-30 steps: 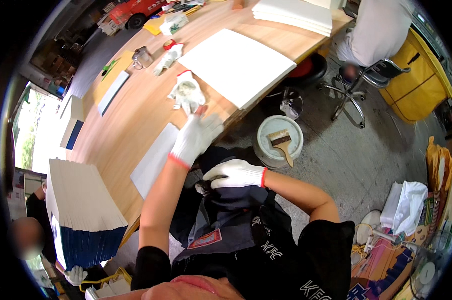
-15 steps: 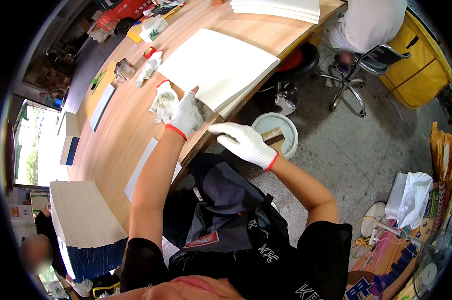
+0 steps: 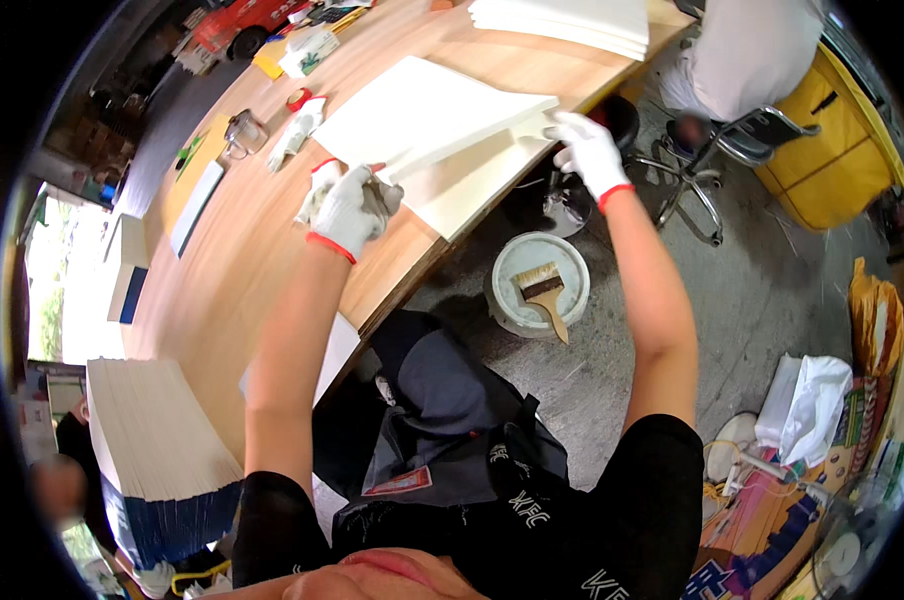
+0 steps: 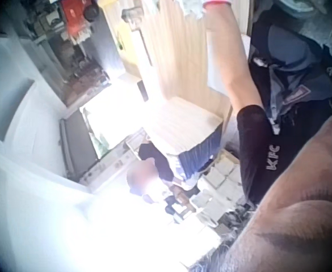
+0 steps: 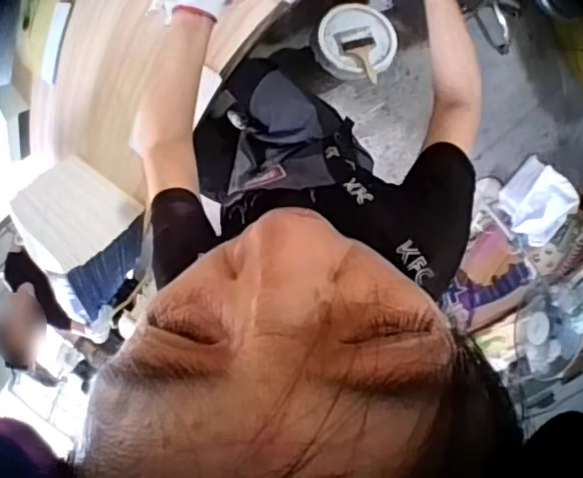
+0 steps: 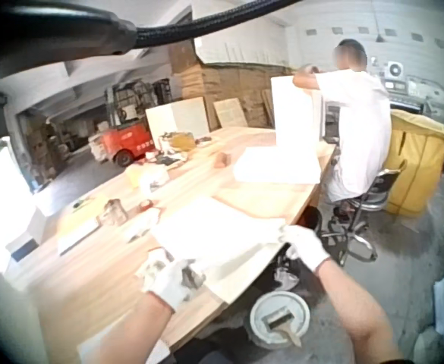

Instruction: The person assembles notebooks by placing white paper sheets into blue covers and pressing them together. They repeatedly handle stacks of paper and covers, occasionally using a brush to apply adhesive to the paper edges. The process involves repetitive folding and stacking of the finished notebooks.

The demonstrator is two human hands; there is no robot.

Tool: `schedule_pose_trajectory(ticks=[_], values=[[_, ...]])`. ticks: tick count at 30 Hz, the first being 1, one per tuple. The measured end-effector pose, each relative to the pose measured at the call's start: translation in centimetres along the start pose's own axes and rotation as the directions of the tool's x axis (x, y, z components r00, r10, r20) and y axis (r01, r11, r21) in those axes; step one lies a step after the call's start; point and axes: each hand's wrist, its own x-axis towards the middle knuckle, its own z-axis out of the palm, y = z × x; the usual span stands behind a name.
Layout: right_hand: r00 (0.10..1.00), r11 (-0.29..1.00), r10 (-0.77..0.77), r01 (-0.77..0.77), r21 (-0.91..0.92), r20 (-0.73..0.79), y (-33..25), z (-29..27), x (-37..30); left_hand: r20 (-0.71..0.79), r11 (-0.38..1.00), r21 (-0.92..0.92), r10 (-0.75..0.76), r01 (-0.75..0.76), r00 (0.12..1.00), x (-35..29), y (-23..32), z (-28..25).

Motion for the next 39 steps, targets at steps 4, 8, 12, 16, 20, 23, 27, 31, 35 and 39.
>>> schedule_pose_trajectory(ticks=[4, 8, 12, 16, 20, 23, 27, 31, 35, 39], values=[[0.888, 0.794, 0.378, -0.457, 0.402, 0.263, -5.3, 1.3, 0.7, 0.079, 0.98, 0.199, -0.044, 0.028, 0.996, 1.7, 5.5, -3.9], [0.865, 0.934, 0.292, -0.35, 0.073, 0.407, -6.1, 4.2, 0.6, 0.239, 0.888, 0.401, 0.135, -0.224, 0.962, 0.0, 9.0, -9.8], [0.891, 0.982, 0.159, -0.187, 0.023, 0.425, -9.4, 13.3, -5.1, 0.262, 0.697, 0.507, 0.435, -0.506, 0.861, -8.6, 9.3, -16.9], [0.759, 0.999, -0.005, -0.03, 0.042, 0.651, -7.9, 22.4, -5.8, 0.147, 0.635, 0.506, 0.604, -0.584, 0.784, -16.7, 8.9, -25.5], [0.684, 0.989, -0.033, 0.126, -0.073, 0.729, -7.5, 31.9, -7.7, -0.028, 0.782, 0.378, 0.545, -0.496, 0.838, -19.8, 7.8, -32.2], [0.622, 0.961, 0.128, 0.114, -0.251, 0.773, -6.1, 35.0, -9.0, -0.276, 0.956, 0.26, 0.211, -0.139, 0.938, -18.9, 5.0, -38.9], [0.599, 0.948, 0.138, 0.15, -0.28, 0.789, -4.4, 35.8, -8.6, -0.234, 0.799, 0.574, 0.369, -0.178, 0.9, -17.0, 2.3, -42.2], [0.658, 0.94, 0.104, 0.18, -0.289, 0.746, -3.4, 35.5, -8.2, -0.219, 0.731, 0.662, 0.401, -0.167, 0.889, -16.4, 3.7, -40.8], [0.758, 0.813, -0.032, 0.398, -0.424, 0.651, -2.6, 34.8, -9.3, -0.35, 0.427, 0.891, 0.437, 0.151, 0.829, -17.2, 4.4, -36.3], [0.703, 0.469, -0.321, 0.7, -0.539, 0.634, -3.7, 33.3, -11.5, -0.088, -0.036, 0.979, 0.818, 0.203, 0.568, -19.4, -1.2, -38.8]])
